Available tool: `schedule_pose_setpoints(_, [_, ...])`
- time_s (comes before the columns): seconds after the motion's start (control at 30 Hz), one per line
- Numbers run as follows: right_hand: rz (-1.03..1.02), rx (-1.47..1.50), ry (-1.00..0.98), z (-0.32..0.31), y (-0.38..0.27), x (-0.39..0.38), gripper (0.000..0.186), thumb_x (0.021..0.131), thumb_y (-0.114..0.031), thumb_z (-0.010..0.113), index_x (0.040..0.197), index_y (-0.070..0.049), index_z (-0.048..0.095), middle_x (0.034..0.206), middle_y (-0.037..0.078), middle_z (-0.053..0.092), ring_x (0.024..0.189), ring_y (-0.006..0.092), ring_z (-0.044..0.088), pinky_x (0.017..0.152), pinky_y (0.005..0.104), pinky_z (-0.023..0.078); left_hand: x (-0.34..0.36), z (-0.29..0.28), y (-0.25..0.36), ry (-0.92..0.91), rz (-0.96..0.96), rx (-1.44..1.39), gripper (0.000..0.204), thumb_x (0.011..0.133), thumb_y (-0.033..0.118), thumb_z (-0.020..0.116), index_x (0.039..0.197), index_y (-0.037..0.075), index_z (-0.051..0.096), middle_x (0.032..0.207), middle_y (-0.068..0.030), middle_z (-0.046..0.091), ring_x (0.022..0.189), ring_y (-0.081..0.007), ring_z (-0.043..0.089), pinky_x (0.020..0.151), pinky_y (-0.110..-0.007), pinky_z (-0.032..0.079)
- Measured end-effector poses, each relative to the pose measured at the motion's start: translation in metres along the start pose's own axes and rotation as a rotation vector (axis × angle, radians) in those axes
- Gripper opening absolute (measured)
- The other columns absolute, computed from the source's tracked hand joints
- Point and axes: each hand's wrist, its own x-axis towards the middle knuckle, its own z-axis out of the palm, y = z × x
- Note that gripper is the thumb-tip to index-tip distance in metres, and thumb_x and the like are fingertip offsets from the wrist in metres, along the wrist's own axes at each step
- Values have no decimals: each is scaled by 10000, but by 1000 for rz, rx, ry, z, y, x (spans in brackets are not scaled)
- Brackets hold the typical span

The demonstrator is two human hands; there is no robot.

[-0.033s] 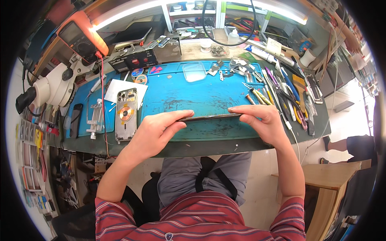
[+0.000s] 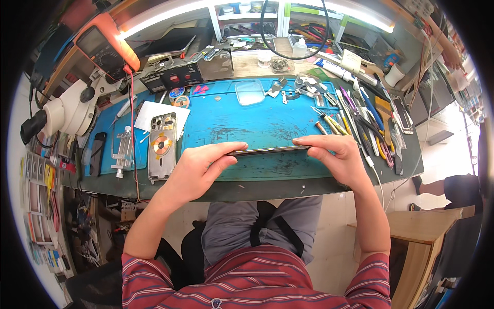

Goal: The person uses a screwdriver to remove screws from a smartphone, then uses a prying tool to separate the screen from the frame. They test the device by turning it on and interacting with the touchscreen. The person then retrieves a phone case from a shelf and returns to the workbench to continue working on the phone.

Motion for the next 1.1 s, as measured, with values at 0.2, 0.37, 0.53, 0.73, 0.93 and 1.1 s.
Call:
schedule_pose_setpoints(0.2, [138,110,28,2,3,4,203,967,-155,678,1124,-50,751,938,53,754,815,128,682,755,286,529,1,-6,-9,-48,-147,-73,304,984,98,630,1279,32,667,1070,-61,740,904,-126,695,790,-277,558])
schedule_pose_setpoints(0.37, [500,693,74,3,2,12,297,1010,-260,638,1126,0,725,943,45,728,816,110,675,723,283,550,8,-6,2,-20,-492,-901,481,1033,188,592,1454,-14,479,1253,-62,659,1071,-138,653,858,-316,578])
schedule_pose_setpoints(0.53, [577,808,64,5,3,11,359,1026,-299,610,1170,18,696,972,55,721,824,115,682,731,284,573,-8,-7,8,-209,-598,-1064,453,1021,89,569,1447,-27,468,1351,-124,606,1198,-233,637,979,-317,557])
schedule_pose_setpoints(0.73, [708,985,-6,16,-6,-12,348,1059,-297,537,1194,9,630,1015,80,707,839,170,714,766,345,622,-33,2,23,-83,-717,-1146,442,1023,28,526,1451,-47,443,1350,-133,600,1227,-252,622,1014,-324,546])
schedule_pose_setpoints(0.93, [669,928,-79,11,-7,-10,327,1058,-295,540,1120,1,662,910,61,706,759,134,693,683,325,601,-57,1,11,-264,-581,-1342,753,1048,565,366,1493,-42,382,1423,-214,542,1247,-382,599,1049,-528,501])
schedule_pose_setpoints(1.1, [637,666,-239,21,-25,0,365,1062,-285,544,1174,36,677,924,12,696,770,72,628,667,222,506,-52,17,13,-504,-753,-1704,1004,923,785,207,1546,3,298,1429,-226,515,1277,-364,562,1053,-532,489])
